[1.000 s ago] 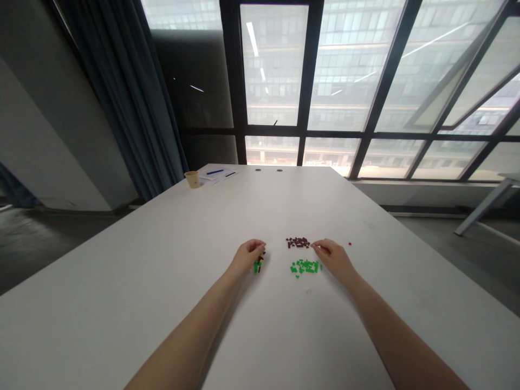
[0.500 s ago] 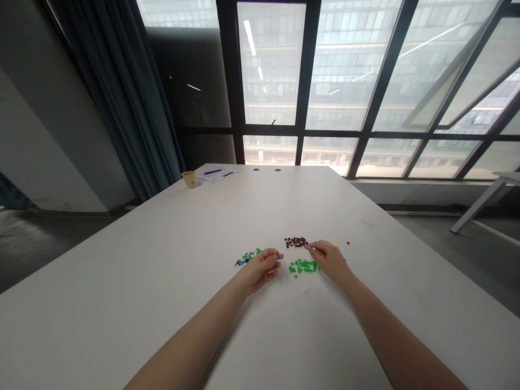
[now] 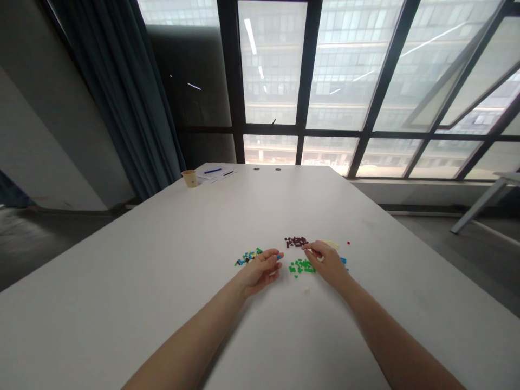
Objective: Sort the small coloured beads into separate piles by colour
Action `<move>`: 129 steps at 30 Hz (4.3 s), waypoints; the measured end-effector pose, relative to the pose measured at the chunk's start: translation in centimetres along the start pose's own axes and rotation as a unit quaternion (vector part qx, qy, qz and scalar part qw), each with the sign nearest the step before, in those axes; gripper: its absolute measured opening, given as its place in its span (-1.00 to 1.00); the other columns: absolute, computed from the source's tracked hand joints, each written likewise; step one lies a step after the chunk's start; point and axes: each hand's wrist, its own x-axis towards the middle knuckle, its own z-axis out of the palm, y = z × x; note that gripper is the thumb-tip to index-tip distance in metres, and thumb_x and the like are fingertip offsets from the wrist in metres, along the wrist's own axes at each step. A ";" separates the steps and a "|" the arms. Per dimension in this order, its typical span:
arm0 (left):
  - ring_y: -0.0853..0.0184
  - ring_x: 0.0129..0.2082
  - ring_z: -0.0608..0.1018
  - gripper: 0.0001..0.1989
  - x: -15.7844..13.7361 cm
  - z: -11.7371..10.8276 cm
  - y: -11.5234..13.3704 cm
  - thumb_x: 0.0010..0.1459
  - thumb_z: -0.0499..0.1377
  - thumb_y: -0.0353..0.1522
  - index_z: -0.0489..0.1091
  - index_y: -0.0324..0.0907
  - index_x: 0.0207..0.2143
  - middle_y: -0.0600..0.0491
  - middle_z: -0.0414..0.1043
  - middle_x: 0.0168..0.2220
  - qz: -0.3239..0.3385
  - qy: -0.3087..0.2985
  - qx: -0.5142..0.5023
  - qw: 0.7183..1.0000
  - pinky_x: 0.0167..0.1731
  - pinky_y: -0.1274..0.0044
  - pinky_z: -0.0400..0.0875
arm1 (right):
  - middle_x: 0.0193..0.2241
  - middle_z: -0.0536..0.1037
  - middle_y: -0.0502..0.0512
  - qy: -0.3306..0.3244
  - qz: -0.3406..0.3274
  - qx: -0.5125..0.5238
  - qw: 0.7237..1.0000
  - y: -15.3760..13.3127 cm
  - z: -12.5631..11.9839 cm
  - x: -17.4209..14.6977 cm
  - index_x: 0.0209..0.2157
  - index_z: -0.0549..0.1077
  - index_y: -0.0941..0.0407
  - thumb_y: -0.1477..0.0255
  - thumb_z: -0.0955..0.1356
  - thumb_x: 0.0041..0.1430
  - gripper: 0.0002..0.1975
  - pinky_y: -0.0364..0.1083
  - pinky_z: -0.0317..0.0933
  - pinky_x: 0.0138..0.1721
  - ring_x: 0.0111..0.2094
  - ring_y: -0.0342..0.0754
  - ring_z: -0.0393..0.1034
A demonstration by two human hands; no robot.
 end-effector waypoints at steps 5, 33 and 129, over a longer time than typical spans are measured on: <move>0.51 -0.43 0.42 -0.66 0.0 0.1 -0.2 -0.19 0.31 -0.42 0.31 -0.15 -0.31 0.12 0.39 -0.34 -0.026 0.011 0.010 1.000 -0.45 0.66 0.24 | -0.41 0.36 0.06 0.010 -0.058 0.032 0.998 -2.5 0.0 -0.5 -0.24 0.42 0.06 0.43 0.27 0.04 -0.79 -0.10 0.15 -0.25 -0.33 -0.09 0.25; 0.53 -0.48 0.43 -0.69 0.0 0.3 -0.4 -0.19 0.29 -0.48 0.34 -0.17 -0.31 0.08 0.43 -0.32 -0.069 0.037 0.081 0.994 -0.41 0.64 0.25 | -0.60 0.42 0.02 -0.200 0.153 -0.115 0.961 5.9 -5.1 -0.2 -0.54 0.52 0.10 0.45 0.32 -0.17 -0.87 -0.18 0.07 -0.51 -0.55 -0.13 0.27; 0.49 -0.43 0.38 -0.67 0.0 0.7 -0.9 -0.22 0.31 -0.29 0.33 -0.16 -0.35 0.14 0.33 -0.43 0.031 -0.012 0.148 0.988 -0.34 0.59 0.21 | -0.42 0.39 0.06 -0.062 -0.101 0.038 0.992 -3.5 0.3 -1.1 -0.21 0.41 0.05 0.43 0.29 0.01 -0.75 -0.09 0.16 -0.25 -0.31 -0.08 0.25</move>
